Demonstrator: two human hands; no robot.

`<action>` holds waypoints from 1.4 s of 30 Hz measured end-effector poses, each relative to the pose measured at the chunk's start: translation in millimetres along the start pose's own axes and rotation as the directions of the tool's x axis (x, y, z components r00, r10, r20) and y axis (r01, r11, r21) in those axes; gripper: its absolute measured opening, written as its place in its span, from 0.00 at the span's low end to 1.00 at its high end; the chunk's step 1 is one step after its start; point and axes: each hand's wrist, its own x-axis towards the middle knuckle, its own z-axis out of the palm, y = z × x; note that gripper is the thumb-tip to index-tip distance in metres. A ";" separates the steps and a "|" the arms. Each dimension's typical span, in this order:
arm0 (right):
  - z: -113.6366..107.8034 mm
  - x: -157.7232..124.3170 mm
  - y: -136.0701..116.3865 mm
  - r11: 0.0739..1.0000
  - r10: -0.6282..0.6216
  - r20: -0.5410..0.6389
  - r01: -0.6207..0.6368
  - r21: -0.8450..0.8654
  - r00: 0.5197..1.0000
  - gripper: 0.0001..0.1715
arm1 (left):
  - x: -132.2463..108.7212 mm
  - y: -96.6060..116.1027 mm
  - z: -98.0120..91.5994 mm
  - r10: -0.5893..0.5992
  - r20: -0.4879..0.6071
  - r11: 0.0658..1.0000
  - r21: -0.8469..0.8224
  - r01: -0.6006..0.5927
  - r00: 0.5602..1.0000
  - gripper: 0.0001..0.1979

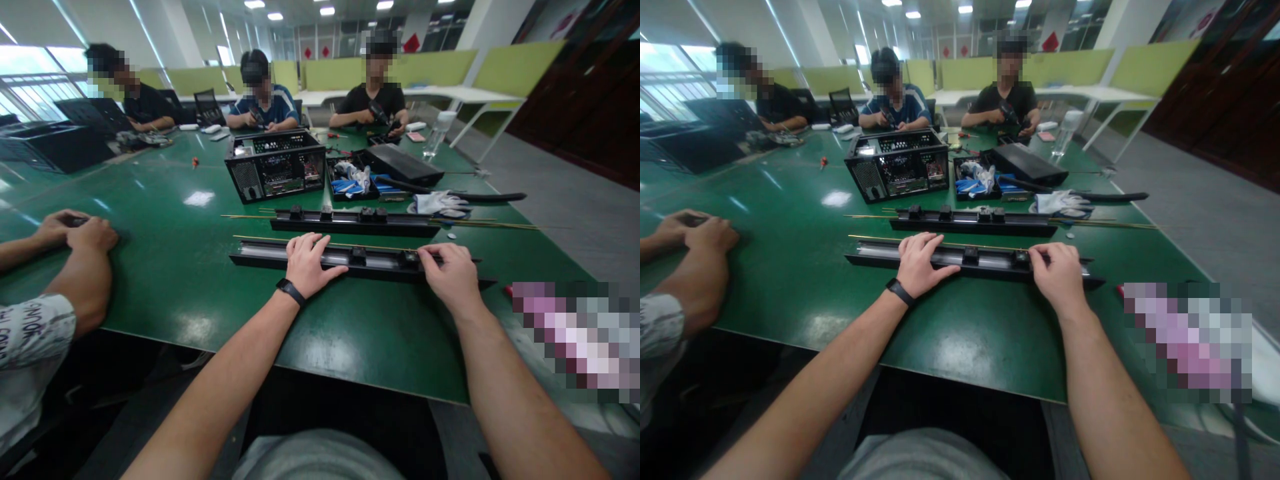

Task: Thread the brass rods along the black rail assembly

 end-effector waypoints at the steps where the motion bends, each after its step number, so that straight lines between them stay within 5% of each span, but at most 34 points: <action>1: 0.2 0.0 0.4 1.000 0.006 -0.005 -0.006 -0.001 1.000 0.12 | 0.0 0.0 0.1 0.001 -0.001 1.000 0.000 -0.001 1.000 0.37; 15: -2.6 -1.9 -5.6 0.996 -0.067 -0.054 0.070 0.051 0.996 0.14 | 0.0 0.2 -0.3 -0.005 0.011 1.000 -0.002 0.005 1.000 0.38; 42: 1.7 5.3 3.1 0.992 0.050 0.061 -0.056 0.110 0.997 0.15 | -0.5 1.8 -0.6 0.001 -0.006 1.000 0.006 -0.001 1.000 0.38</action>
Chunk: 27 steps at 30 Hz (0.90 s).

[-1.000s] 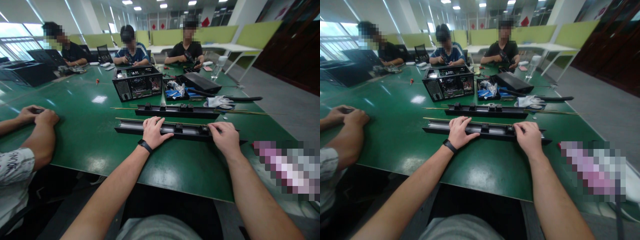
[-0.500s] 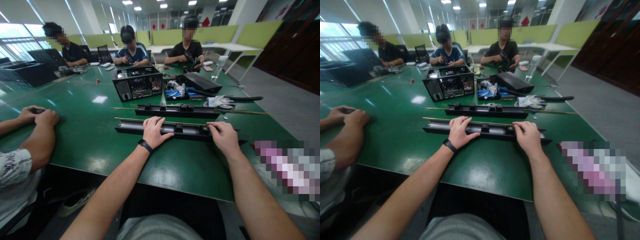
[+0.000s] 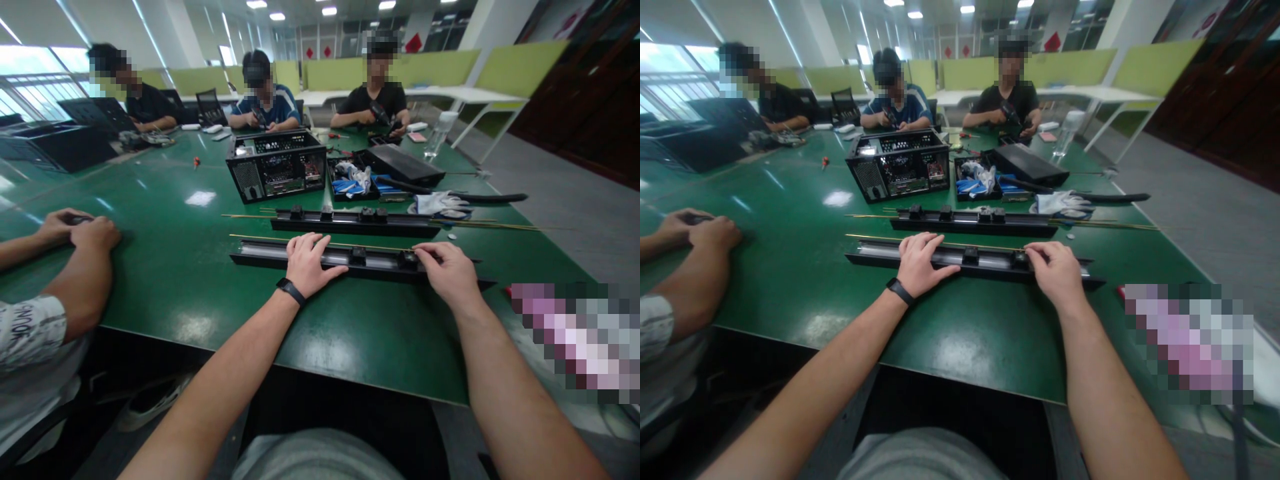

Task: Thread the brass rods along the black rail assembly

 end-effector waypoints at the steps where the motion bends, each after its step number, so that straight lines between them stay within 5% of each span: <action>1: 0.3 1.2 0.5 1.000 -0.003 0.007 0.003 -0.003 1.000 0.14 | 0.2 0.4 0.0 0.001 0.001 1.000 0.000 -0.001 1.000 0.38; 9: -2.2 3.7 5.0 0.992 -0.066 0.005 0.066 -0.107 0.998 0.08 | 1.8 2.0 1.9 0.012 -0.016 1.000 0.000 -0.012 1.000 0.40; 13: -20.7 4.1 9.2 0.964 0.108 -0.043 -0.115 -0.240 0.993 0.06 | 2.1 1.8 2.4 0.008 -0.013 1.000 -0.009 -0.008 1.000 0.39; 18: -33.0 4.8 1.1 0.834 0.368 -0.119 -0.384 -0.397 0.922 0.16 | 1.8 1.0 1.4 0.004 -0.002 1.000 -0.010 -0.004 1.000 0.38; 24: -27.5 5.6 -4.5 0.732 0.435 -0.046 -0.383 -0.564 0.899 0.28 | 1.5 -1.0 1.5 0.013 -0.007 1.000 -0.014 -0.013 1.000 0.38; 27: -29.1 7.3 0.3 0.672 0.504 -0.116 -0.472 -0.571 0.856 0.31 | 1.4 -1.1 1.4 0.012 -0.007 1.000 -0.016 -0.012 1.000 0.38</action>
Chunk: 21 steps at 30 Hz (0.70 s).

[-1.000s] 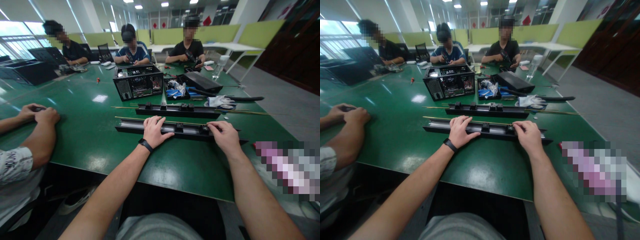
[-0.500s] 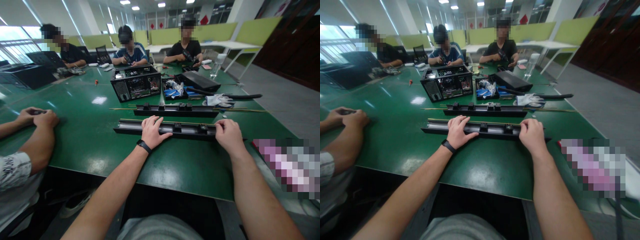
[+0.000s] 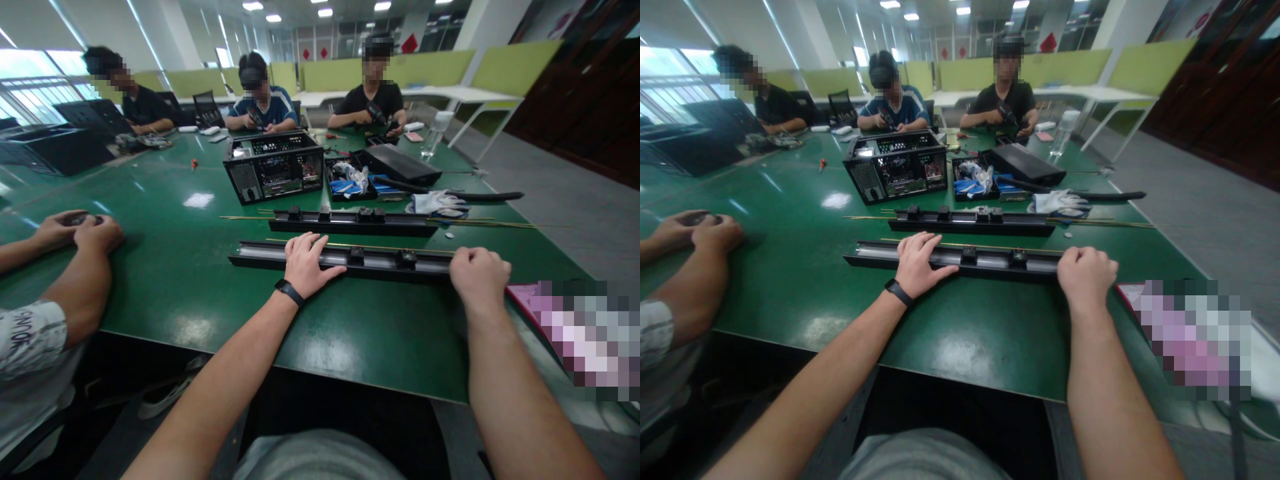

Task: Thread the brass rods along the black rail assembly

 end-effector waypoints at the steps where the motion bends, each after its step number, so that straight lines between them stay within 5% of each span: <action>1: 0.0 1.3 1.3 0.999 0.047 -0.016 -0.047 0.005 0.999 0.32 | 0.0 0.1 -0.1 -0.001 0.000 1.000 -0.002 0.001 1.000 0.38; 13: -6.2 6.4 5.6 0.937 0.343 -0.044 -0.338 0.085 0.938 0.32 | 0.1 0.9 -4.1 -0.023 0.028 1.000 -0.003 0.023 0.999 0.38; 21: -2.0 13.3 11.3 0.897 0.429 -0.016 -0.424 0.126 0.903 0.32 | -0.5 0.5 -6.7 -0.024 0.024 1.000 -0.001 0.024 0.999 0.38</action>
